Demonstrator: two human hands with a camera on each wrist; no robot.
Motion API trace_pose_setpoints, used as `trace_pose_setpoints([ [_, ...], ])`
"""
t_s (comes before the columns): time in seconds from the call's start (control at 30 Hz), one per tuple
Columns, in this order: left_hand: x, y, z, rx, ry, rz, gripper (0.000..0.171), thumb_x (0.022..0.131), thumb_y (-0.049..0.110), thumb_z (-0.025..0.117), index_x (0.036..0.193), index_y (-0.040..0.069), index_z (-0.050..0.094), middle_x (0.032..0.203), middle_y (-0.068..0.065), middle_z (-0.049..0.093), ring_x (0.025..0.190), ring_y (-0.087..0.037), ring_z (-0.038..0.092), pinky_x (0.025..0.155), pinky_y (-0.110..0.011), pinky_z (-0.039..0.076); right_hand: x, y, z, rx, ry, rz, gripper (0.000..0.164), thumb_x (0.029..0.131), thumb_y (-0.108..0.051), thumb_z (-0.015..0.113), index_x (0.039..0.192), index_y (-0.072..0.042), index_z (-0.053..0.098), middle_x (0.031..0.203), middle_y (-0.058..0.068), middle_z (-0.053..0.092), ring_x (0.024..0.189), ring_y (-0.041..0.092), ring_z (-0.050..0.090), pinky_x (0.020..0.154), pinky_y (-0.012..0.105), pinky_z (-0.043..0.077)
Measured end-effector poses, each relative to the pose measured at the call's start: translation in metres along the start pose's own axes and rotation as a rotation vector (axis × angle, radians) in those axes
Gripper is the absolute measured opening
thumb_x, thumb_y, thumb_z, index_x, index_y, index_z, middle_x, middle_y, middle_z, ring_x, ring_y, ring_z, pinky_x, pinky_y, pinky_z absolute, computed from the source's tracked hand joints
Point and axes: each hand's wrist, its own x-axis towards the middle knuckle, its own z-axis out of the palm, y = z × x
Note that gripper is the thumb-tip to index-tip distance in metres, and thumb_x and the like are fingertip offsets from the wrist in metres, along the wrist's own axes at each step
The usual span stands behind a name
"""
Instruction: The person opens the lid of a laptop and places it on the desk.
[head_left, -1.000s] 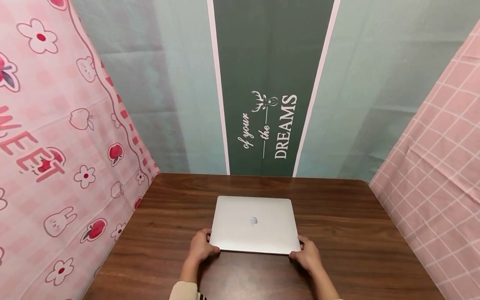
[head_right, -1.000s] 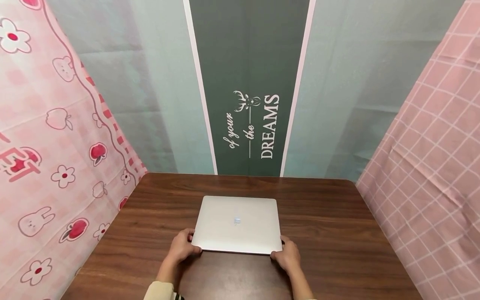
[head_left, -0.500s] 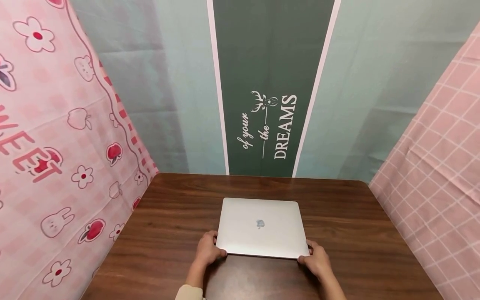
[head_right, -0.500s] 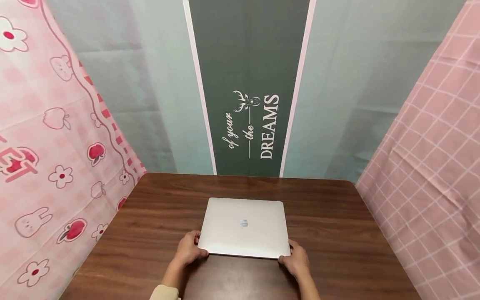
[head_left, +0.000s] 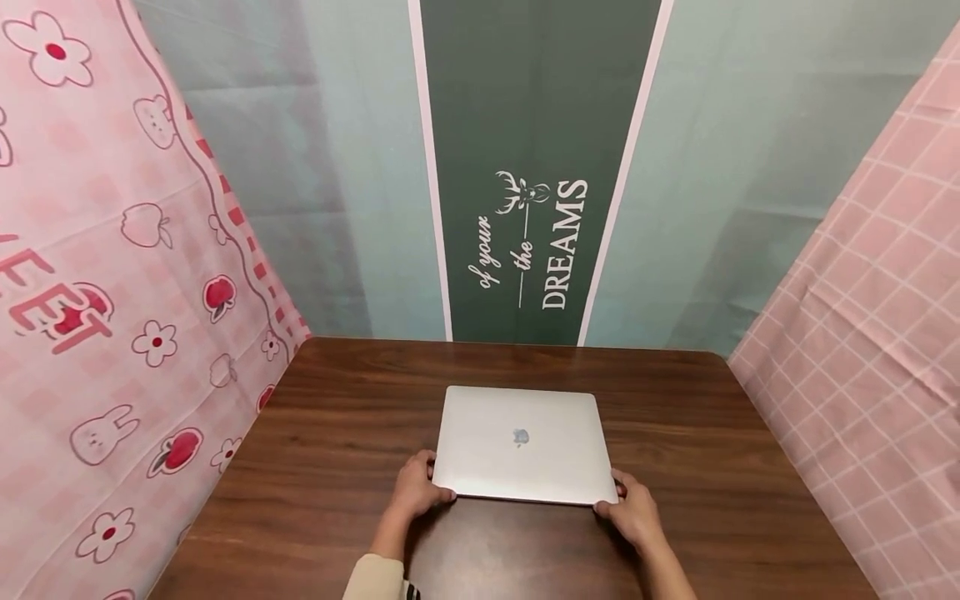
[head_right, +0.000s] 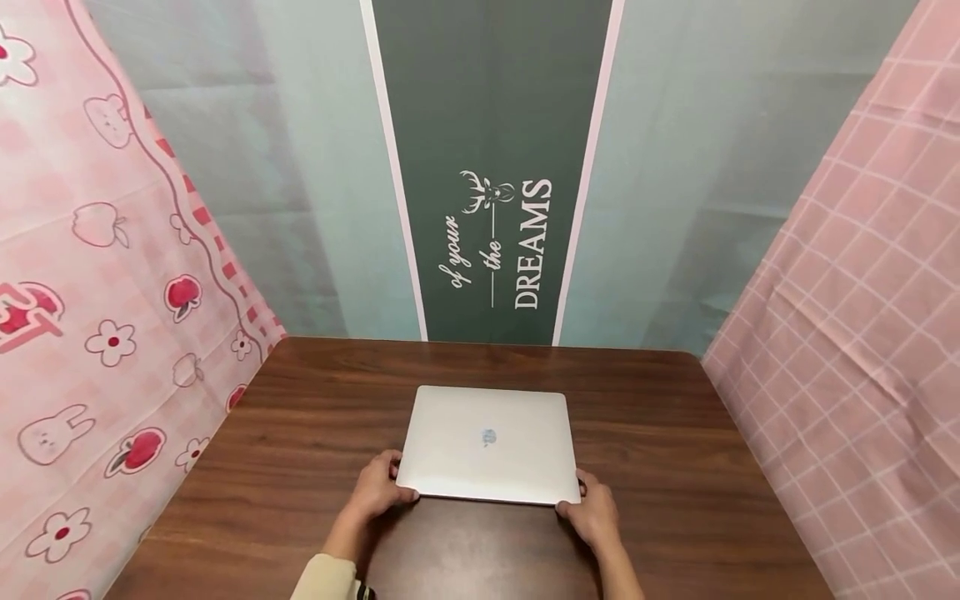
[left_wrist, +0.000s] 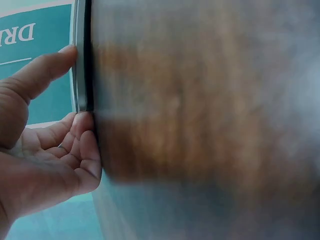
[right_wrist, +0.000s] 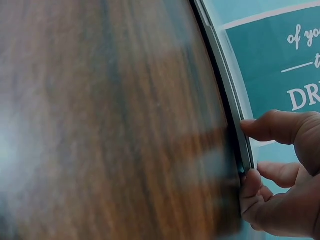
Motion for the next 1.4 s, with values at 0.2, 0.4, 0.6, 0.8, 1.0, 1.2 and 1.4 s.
trace_pose_setpoints([
  [0.2, -0.002, -0.004, -0.005, -0.07, -0.056, -0.061, 0.066, 0.053, 0.001, 0.086, 0.111, -0.006, 0.055, 0.075, -0.008, 0.052, 0.066, -0.018, 0.048, 0.061, -0.033, 0.042, -0.002, 0.003, 0.001, 0.018, 0.004, -0.012, 0.066, 0.065, -0.006, 0.078, 0.121, 0.015, 0.049, 0.095, 0.02, 0.057, 0.084, 0.028, 0.057, 0.07, 0.034, 0.044],
  [0.4, -0.006, -0.007, -0.004, -0.102, -0.062, -0.128, 0.059, 0.055, 0.003, 0.086, 0.109, -0.002, 0.06, 0.075, -0.007, 0.051, 0.067, -0.018, 0.047, 0.059, -0.031, 0.042, -0.008, 0.003, -0.004, -0.017, -0.004, 0.006, 0.063, 0.071, -0.013, 0.077, 0.121, 0.013, 0.05, 0.098, 0.021, 0.058, 0.086, 0.028, 0.057, 0.071, 0.036, 0.044],
  [0.6, -0.005, -0.003, -0.004, -0.068, -0.047, -0.069, 0.059, 0.058, 0.008, 0.086, 0.109, -0.004, 0.059, 0.075, -0.007, 0.051, 0.067, -0.018, 0.047, 0.061, -0.032, 0.041, -0.01, -0.002, 0.002, -0.154, 0.078, -0.25, 0.057, 0.071, -0.01, 0.077, 0.118, 0.011, 0.055, 0.107, 0.027, 0.055, 0.097, 0.039, 0.055, 0.082, 0.05, 0.043],
  [0.8, -0.008, -0.004, -0.005, 0.036, -0.052, 0.049, 0.063, 0.059, 0.019, 0.087, 0.112, -0.002, 0.06, 0.096, -0.012, 0.058, 0.092, -0.031, 0.054, 0.079, -0.044, 0.043, -0.007, -0.015, 0.023, -0.125, 0.047, -0.629, 0.048, 0.072, -0.006, 0.077, 0.116, 0.002, 0.061, 0.115, 0.018, 0.06, 0.108, 0.036, 0.055, 0.089, 0.051, 0.041],
  [1.0, -0.006, -0.005, -0.008, 0.064, -0.07, 0.088, 0.076, 0.06, 0.024, 0.086, 0.124, 0.0, 0.055, 0.127, -0.025, 0.048, 0.12, -0.047, 0.037, 0.09, -0.064, 0.03, 0.004, -0.031, 0.048, -0.106, -0.164, -0.785, 0.045, 0.079, -0.017, 0.073, 0.12, -0.004, 0.061, 0.122, 0.014, 0.058, 0.115, 0.03, 0.052, 0.093, 0.047, 0.039],
  [1.2, -0.005, -0.005, -0.009, 0.092, -0.088, 0.035, 0.08, 0.059, 0.023, 0.086, 0.128, 0.0, 0.052, 0.135, -0.032, 0.038, 0.127, -0.054, 0.022, 0.089, -0.074, 0.019, 0.008, -0.036, 0.062, -0.131, -0.298, -0.79, 0.046, 0.078, -0.012, 0.073, 0.121, -0.002, 0.06, 0.127, 0.018, 0.053, 0.121, 0.037, 0.044, 0.097, 0.057, 0.029],
  [1.4, -0.004, -0.004, -0.012, 0.026, -0.12, 0.031, 0.078, 0.06, 0.016, 0.085, 0.127, -0.005, 0.05, 0.135, -0.036, 0.034, 0.126, -0.057, 0.017, 0.091, -0.074, 0.012, 0.013, -0.039, 0.069, -0.156, -0.322, -0.736, 0.047, 0.075, -0.007, 0.074, 0.119, 0.0, 0.061, 0.131, 0.02, 0.049, 0.126, 0.039, 0.038, 0.1, 0.061, 0.019],
])
